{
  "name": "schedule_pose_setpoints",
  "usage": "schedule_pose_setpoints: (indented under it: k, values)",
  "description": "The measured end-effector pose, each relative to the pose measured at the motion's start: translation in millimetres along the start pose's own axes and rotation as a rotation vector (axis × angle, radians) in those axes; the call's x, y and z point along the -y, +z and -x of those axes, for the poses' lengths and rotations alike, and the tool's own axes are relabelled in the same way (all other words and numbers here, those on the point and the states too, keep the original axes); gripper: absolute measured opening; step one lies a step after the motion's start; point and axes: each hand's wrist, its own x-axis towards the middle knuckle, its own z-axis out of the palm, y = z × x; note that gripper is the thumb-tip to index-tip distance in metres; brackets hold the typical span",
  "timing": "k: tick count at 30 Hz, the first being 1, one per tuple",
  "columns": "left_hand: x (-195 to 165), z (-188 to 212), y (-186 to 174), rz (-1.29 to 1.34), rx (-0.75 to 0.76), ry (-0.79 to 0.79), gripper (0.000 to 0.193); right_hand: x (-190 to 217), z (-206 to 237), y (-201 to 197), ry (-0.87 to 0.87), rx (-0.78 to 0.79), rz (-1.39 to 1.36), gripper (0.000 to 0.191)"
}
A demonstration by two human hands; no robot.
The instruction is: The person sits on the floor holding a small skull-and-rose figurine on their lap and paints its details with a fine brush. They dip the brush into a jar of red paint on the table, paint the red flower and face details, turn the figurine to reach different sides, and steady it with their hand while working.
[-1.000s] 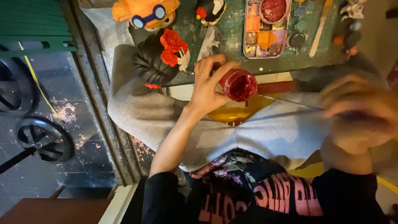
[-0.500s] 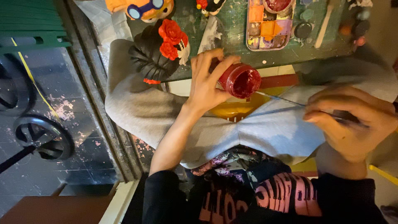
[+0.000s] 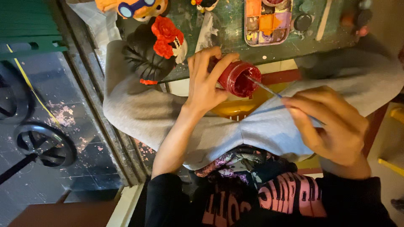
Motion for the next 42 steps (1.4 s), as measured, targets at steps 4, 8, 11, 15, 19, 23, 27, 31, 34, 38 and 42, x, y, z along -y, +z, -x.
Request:
schedule_pose_setpoints:
  k: [4,8,11,15,19,23,27,31,34,38,42]
  values:
    - [0.7,-0.5,-1.3,-0.016,0.016,-0.001,0.073,0.0,-13.0,11.2,-0.144,-0.007,0.033,0.016]
    - [-1.6,-0.9,-2.0,-0.025,0.0,0.014,0.073,-6.4,-18.8,19.6,-0.212,0.039,0.046,0.019]
    - [-3.2,-2.1,-2.7,-0.017,-0.009,0.019,0.074,-13.5,-19.8,26.4,-0.189,0.065,0.052,0.018]
    - [-4.2,-2.7,-4.1,-0.022,0.002,0.003,0.073,-21.9,-19.1,35.0,-0.193,0.052,0.026,0.016]
    - [-4.7,-2.7,-4.2,-0.015,0.012,-0.002,0.074,-26.9,-18.1,38.5,-0.181,0.056,0.006,0.017]
    - [-4.7,-3.2,-3.1,-0.02,0.011,0.001,0.073,-29.9,-19.6,38.5,-0.189,0.076,-0.004,0.016]
    - [-4.2,-3.1,-2.4,-0.022,0.005,0.011,0.073,-30.7,-23.9,40.0,-0.21,0.075,-0.006,0.016]
    - [-3.8,-2.1,-1.9,-0.02,0.012,0.004,0.074,-29.4,-22.0,38.2,-0.177,0.061,-0.016,0.015]
    - [-2.8,-1.3,-2.2,-0.028,0.015,-0.01,0.073,-33.1,-10.1,30.6,-0.085,0.004,-0.037,0.011]
    - [-1.1,-0.4,-2.8,-0.026,0.005,-0.022,0.075,-55.9,19.3,20.3,0.091,-0.213,-0.315,0.007]
    - [1.3,0.3,-2.0,-0.026,0.008,-0.022,0.077,-94.1,55.8,17.0,0.178,-0.433,-0.718,0.016]
